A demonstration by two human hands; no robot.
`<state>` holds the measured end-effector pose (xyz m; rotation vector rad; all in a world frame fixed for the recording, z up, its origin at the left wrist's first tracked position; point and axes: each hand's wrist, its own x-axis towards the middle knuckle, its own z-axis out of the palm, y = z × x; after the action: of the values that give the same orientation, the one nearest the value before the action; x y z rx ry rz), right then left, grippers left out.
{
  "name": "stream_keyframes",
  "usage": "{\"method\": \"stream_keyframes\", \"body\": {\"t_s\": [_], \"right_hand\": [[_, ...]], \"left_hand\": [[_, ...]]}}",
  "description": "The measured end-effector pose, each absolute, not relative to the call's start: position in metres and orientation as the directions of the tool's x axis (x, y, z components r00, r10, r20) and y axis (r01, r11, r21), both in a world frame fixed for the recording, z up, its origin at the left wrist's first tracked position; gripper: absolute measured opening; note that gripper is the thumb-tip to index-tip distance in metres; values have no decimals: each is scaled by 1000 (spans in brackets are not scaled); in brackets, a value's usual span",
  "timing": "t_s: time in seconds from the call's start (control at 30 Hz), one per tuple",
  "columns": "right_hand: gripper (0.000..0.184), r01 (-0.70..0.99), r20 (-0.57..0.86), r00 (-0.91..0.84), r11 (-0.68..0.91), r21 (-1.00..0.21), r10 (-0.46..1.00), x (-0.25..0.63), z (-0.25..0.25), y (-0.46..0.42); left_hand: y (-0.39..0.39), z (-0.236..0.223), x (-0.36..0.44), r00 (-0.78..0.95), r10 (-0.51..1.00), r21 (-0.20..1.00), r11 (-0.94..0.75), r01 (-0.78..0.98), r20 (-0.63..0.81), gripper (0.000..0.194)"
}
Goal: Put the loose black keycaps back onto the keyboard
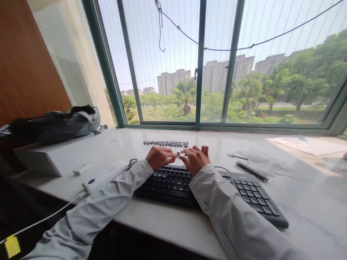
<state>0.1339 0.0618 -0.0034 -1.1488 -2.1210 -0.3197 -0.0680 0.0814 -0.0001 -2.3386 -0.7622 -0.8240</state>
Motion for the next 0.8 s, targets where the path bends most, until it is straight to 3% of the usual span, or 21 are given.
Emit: {"method": "stream_keyframes", "body": {"t_s": [0.3,0.6,0.8], "right_hand": [[15,780,641,-377,602,-170,669,134,-6,63],[18,791,536,-346,547,-275,770,132,-5,65],[15,777,578,-287,539,-326,764,130,-1,61]], "left_hand": [[82,-8,-69,649,266,-293,-728,620,713,18],[77,3,-75,739,175,-409,-740,534,650,20],[74,9,-78,706,127,-436,-707,557,697,19]]}}
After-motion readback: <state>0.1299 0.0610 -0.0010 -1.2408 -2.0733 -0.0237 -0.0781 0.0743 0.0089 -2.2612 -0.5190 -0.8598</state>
